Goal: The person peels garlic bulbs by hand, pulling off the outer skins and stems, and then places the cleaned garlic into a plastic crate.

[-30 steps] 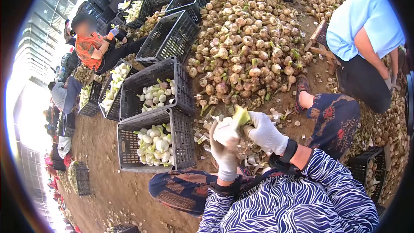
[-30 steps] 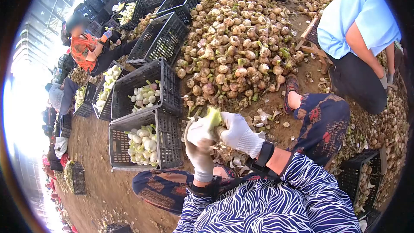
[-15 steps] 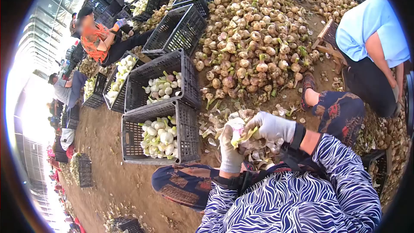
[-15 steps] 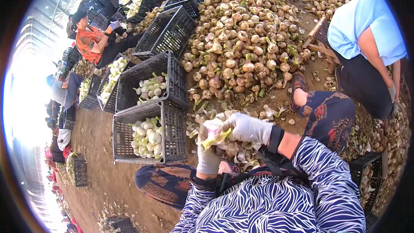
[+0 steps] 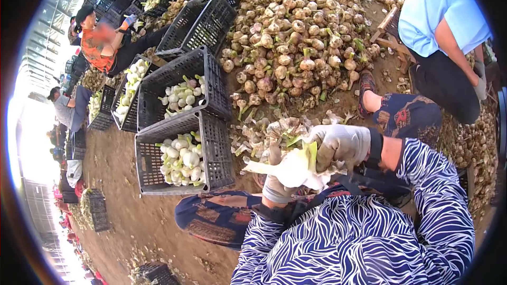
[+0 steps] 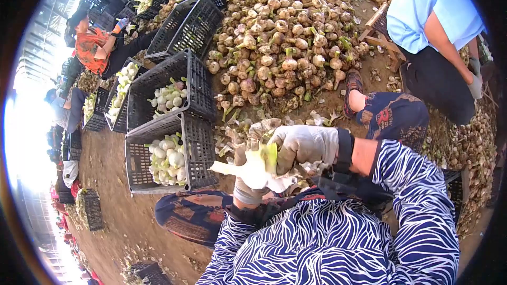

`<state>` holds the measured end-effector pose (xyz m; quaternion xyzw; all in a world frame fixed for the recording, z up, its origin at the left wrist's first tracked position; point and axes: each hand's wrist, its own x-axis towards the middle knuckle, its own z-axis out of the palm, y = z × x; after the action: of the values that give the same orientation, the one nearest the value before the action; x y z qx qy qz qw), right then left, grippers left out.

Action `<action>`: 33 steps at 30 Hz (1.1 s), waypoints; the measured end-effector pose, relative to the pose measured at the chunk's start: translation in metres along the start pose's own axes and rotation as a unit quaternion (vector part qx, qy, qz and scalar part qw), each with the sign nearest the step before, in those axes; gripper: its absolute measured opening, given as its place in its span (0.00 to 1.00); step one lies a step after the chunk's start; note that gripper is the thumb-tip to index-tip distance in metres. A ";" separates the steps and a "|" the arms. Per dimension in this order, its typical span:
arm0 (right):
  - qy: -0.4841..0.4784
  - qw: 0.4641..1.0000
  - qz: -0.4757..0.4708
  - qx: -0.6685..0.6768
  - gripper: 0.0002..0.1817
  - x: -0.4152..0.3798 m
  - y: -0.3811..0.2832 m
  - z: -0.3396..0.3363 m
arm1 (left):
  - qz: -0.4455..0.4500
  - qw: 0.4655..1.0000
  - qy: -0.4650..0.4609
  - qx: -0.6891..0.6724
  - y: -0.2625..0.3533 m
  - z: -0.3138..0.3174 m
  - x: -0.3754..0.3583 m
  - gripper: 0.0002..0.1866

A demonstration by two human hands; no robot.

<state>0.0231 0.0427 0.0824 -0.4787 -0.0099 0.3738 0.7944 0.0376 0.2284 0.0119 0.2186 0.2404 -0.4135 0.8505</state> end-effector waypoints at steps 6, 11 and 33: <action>0.174 0.970 -0.136 0.098 0.11 0.018 0.038 -0.003 | 0.133 0.968 -0.168 0.130 0.015 -0.012 0.003 0.42; 0.168 0.976 -0.104 0.091 0.06 0.016 0.042 0.014 | 0.149 0.967 -0.162 0.130 0.018 -0.041 0.007 0.33; 0.308 0.658 -0.241 -0.643 0.19 0.012 0.016 0.020 | 0.298 0.908 -0.123 0.268 0.025 -0.018 0.001 0.40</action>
<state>0.0145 0.0694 0.0770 -0.9389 -0.1174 -0.0993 0.3079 0.0544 0.2525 0.0011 0.4473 -0.0624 -0.2134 0.8663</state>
